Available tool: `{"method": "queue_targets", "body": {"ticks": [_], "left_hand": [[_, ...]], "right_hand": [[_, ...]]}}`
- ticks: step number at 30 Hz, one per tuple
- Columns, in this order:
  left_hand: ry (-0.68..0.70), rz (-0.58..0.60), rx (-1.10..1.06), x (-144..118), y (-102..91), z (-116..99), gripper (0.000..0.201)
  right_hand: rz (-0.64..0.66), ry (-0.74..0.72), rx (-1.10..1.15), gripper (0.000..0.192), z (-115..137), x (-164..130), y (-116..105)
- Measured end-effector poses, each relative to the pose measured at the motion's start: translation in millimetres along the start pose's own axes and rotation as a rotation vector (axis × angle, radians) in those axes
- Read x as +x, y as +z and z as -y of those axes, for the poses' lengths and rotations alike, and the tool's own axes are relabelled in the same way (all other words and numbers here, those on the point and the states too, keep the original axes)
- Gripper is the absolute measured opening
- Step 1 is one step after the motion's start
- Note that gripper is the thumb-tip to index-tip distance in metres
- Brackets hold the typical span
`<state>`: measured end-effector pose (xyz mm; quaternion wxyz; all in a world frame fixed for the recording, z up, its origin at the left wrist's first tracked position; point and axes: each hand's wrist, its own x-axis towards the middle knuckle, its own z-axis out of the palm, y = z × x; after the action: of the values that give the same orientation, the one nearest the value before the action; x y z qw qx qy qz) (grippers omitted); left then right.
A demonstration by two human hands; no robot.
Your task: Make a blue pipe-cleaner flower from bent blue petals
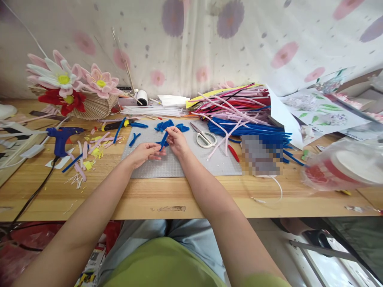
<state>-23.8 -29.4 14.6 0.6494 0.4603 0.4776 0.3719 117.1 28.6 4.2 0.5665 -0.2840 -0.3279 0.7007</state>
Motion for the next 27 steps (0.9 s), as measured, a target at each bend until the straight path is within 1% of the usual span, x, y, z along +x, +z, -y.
{"method": "queue_targets", "body": {"ticks": [2,5,7,9,11,13,16,18,19,20,23,24,25,27], "left_hand": [[0.023,-0.061,0.011,1.5,3.0,-0.4,0.022],[-0.014,-0.131,0.069,4.3,7.0,-0.5,0.019],[-0.031,-0.149,0.103,5.5,9.0,-0.3,0.020],[-0.017,-0.147,0.117,5.9,10.3,-0.2,0.019],[0.004,-0.150,0.112,5.7,10.8,0.0,0.019],[0.021,-0.172,0.102,5.5,10.1,0.5,0.019],[0.055,-0.161,0.159,5.6,6.0,2.0,0.021],[0.113,-0.167,0.286,6.6,1.4,3.4,0.022],[0.157,-0.211,0.375,7.5,-0.9,4.2,0.022],[0.207,-0.290,0.475,8.6,-3.0,5.0,0.021],[0.339,-0.594,0.788,14.0,-6.1,8.0,0.014],[0.365,-0.655,0.881,16.3,-5.9,9.4,0.012],[0.389,-0.676,0.957,18.7,-5.5,10.9,0.011],[0.399,-0.621,1.049,23.1,-4.7,14.2,0.008]], "right_hand": [[0.015,0.004,-0.001,0.017,-0.9,-1.1,1.3],[0.023,0.014,-0.020,0.018,-3.4,-2.6,3.7],[0.010,0.013,-0.037,0.017,-4.8,-2.6,4.1],[0.011,-0.010,-0.064,0.018,-5.7,-1.8,2.9],[0.041,-0.057,-0.144,0.020,-5.8,-1.0,0.5],[0.087,-0.101,-0.271,0.024,-5.1,-1.0,-2.3],[0.165,-0.064,-0.442,0.028,-2.4,-2.2,-6.0],[0.193,-0.021,-0.485,0.030,0.1,-2.4,-8.5],[0.190,-0.014,-0.488,0.030,1.4,-1.7,-10.1],[0.178,-0.017,-0.484,0.031,2.7,-0.5,-12.1],[0.126,-0.038,-0.488,0.034,5.0,6.6,-20.9],[0.101,-0.047,-0.503,0.035,5.1,9.7,-24.6],[0.071,-0.059,-0.523,0.034,4.9,13.0,-28.6],[-0.004,-0.128,-0.571,0.028,4.1,18.9,-36.6]]}}
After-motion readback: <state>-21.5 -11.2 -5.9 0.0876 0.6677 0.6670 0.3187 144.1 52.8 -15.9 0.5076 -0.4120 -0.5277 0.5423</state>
